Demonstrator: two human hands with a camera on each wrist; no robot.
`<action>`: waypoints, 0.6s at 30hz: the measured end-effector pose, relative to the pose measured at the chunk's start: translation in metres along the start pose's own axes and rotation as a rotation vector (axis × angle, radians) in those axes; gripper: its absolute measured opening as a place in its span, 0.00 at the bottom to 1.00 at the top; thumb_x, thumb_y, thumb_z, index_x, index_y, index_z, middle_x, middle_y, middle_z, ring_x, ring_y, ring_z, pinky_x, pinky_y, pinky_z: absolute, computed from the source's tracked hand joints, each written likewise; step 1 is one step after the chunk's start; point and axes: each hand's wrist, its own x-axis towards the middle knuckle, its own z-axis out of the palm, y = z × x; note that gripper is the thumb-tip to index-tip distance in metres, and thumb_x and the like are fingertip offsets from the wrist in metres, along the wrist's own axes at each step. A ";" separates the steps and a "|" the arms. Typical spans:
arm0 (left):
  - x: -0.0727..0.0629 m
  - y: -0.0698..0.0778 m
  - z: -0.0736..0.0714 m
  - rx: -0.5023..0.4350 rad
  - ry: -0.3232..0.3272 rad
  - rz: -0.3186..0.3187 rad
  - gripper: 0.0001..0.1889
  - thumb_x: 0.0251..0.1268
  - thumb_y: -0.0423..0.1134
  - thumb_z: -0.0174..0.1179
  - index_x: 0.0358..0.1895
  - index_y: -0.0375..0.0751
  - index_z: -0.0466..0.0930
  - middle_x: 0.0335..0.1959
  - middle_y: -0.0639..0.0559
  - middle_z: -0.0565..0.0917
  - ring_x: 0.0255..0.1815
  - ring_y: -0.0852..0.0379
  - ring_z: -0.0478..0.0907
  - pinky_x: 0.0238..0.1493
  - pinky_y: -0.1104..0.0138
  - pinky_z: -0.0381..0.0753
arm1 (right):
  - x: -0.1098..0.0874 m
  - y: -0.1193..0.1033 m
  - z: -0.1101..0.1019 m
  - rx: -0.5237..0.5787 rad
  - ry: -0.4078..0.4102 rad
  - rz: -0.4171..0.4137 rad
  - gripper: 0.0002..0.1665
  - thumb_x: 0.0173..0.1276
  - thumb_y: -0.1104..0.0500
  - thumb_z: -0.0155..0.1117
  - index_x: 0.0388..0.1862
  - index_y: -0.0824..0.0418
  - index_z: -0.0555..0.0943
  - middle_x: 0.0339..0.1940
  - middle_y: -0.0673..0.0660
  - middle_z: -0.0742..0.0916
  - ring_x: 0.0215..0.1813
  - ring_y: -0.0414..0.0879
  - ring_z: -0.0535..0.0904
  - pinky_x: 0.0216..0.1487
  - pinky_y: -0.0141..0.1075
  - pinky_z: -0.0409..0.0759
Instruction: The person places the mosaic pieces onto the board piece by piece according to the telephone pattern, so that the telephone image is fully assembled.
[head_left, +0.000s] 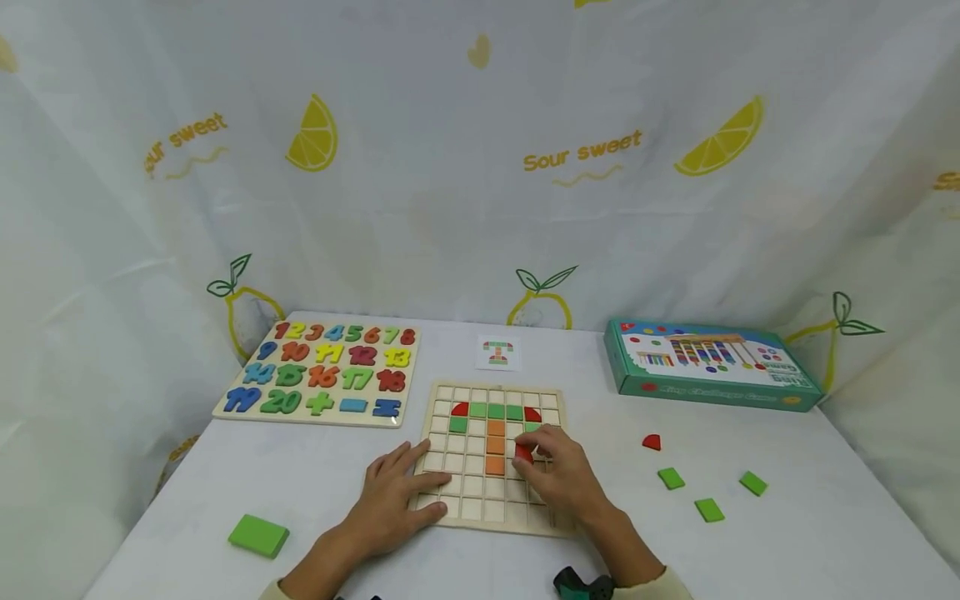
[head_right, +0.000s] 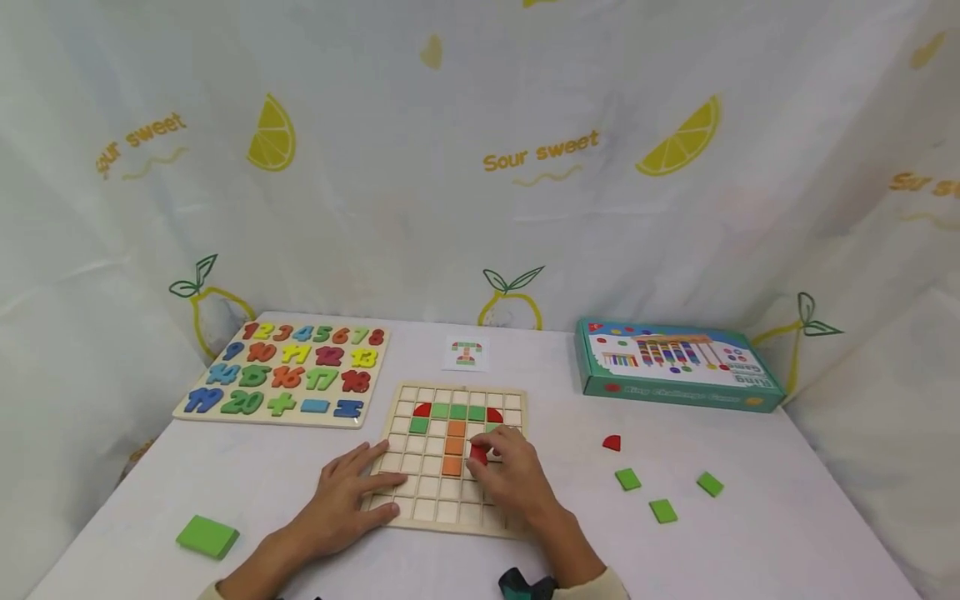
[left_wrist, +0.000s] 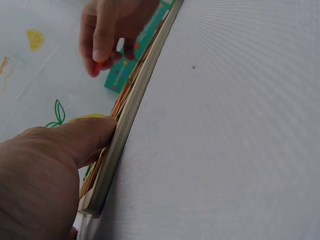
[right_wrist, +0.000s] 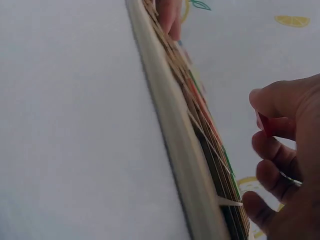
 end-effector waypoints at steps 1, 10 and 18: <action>0.000 0.000 0.000 0.003 -0.002 -0.002 0.20 0.60 0.54 0.64 0.55 0.55 0.84 0.71 0.45 0.64 0.72 0.37 0.52 0.61 0.39 0.48 | -0.001 0.002 0.002 -0.007 -0.010 -0.004 0.14 0.56 0.66 0.74 0.42 0.63 0.85 0.37 0.43 0.82 0.41 0.40 0.75 0.43 0.36 0.78; -0.002 0.000 0.000 0.002 0.023 0.008 0.20 0.59 0.53 0.65 0.54 0.55 0.84 0.70 0.44 0.65 0.71 0.37 0.53 0.61 0.40 0.48 | -0.004 0.005 0.012 -0.107 -0.089 0.070 0.12 0.57 0.62 0.73 0.41 0.57 0.85 0.37 0.41 0.79 0.42 0.39 0.71 0.44 0.37 0.73; -0.001 0.001 -0.002 0.020 0.002 0.003 0.20 0.60 0.54 0.65 0.55 0.55 0.84 0.71 0.45 0.64 0.71 0.37 0.53 0.61 0.40 0.48 | -0.004 0.007 0.014 -0.171 -0.101 0.052 0.12 0.56 0.59 0.74 0.41 0.55 0.86 0.35 0.41 0.76 0.39 0.39 0.67 0.39 0.36 0.70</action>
